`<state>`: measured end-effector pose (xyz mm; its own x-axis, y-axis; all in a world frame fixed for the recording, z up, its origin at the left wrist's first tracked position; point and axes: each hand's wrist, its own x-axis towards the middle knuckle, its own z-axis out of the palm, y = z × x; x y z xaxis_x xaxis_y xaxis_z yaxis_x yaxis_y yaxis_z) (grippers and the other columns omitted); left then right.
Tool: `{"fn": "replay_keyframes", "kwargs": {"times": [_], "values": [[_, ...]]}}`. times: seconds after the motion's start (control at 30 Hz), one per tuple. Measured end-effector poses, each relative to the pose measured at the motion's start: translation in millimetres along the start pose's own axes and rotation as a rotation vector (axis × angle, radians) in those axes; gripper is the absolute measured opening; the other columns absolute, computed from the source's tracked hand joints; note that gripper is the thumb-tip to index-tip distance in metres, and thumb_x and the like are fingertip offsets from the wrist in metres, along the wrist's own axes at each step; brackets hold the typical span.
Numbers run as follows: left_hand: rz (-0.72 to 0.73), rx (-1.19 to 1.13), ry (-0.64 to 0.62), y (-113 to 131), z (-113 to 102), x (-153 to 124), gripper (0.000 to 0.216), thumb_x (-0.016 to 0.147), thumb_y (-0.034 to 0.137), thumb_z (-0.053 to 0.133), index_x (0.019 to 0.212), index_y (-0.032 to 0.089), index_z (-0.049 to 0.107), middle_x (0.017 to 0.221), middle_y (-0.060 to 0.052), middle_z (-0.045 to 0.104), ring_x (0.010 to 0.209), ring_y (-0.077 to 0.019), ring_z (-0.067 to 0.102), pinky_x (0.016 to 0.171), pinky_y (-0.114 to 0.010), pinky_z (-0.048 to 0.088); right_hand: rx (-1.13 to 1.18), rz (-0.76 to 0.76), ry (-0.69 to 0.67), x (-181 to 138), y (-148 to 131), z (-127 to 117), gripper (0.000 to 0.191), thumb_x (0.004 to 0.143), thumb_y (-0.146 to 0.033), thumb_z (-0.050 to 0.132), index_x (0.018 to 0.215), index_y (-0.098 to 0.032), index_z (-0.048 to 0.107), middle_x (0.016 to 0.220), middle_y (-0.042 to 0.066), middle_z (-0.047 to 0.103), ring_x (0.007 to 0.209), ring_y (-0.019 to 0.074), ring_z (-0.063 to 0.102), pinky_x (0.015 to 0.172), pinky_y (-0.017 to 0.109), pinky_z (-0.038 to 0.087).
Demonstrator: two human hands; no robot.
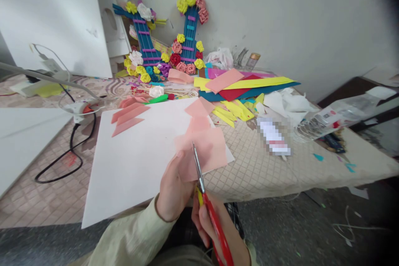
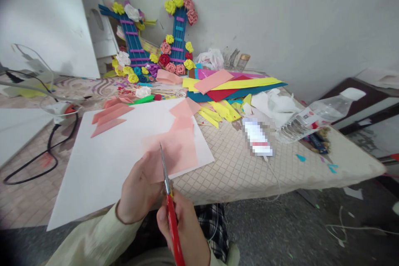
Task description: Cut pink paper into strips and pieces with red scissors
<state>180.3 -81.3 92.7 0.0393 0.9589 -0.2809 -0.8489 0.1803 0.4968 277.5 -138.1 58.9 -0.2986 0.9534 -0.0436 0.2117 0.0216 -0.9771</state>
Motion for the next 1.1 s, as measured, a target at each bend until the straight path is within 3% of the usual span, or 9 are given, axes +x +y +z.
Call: {"fn": "replay_keyframes", "kwargs": {"times": [0.4,0.6,0.93,1.1], "values": [[-0.013,-0.013,-0.012,1.7,0.1,-0.5,0.029,0.086,0.026,0.044,0.096,0.011,0.067,0.099,-0.008,0.069,0.111,-0.0249,0.053,0.099,-0.034,0.039,-0.024,0.033,-0.026,-0.7,5.3,0.9,0.037,0.088,-0.052,0.031,0.073,-0.019,0.039,0.058,-0.005,0.035,0.047,0.0079,0.031,0.049,0.023,0.031],[-0.040,-0.034,-0.027,1.0,-2.2,0.4,0.032,0.086,0.035,0.044,0.106,0.020,0.063,0.114,-0.004,0.063,0.115,-0.0236,0.050,0.101,-0.035,0.036,0.038,0.068,-0.045,-1.0,6.1,2.1,0.037,0.089,-0.051,0.030,0.074,-0.019,0.039,0.053,-0.007,0.036,0.040,0.0055,0.025,0.039,0.021,0.024],[-0.062,-0.039,-0.038,-0.2,-5.1,1.7,0.034,0.086,0.038,0.043,0.106,0.019,0.063,0.110,-0.005,0.065,0.116,-0.0228,0.049,0.104,-0.034,0.033,0.020,0.112,-0.020,-0.6,5.5,3.1,0.040,0.087,-0.055,0.029,0.074,-0.019,0.041,0.049,-0.008,0.036,0.035,0.0048,0.029,0.042,0.022,0.031],[-0.036,-0.045,-0.055,-0.8,-3.7,0.5,0.035,0.087,0.035,0.043,0.115,0.022,0.058,0.114,-0.004,0.063,0.117,-0.0219,0.049,0.103,-0.034,0.034,0.065,0.159,-0.010,-0.8,4.1,4.3,0.042,0.084,-0.058,0.033,0.074,-0.019,0.041,0.052,-0.008,0.033,0.037,0.0043,0.028,0.039,0.020,0.027]]}}
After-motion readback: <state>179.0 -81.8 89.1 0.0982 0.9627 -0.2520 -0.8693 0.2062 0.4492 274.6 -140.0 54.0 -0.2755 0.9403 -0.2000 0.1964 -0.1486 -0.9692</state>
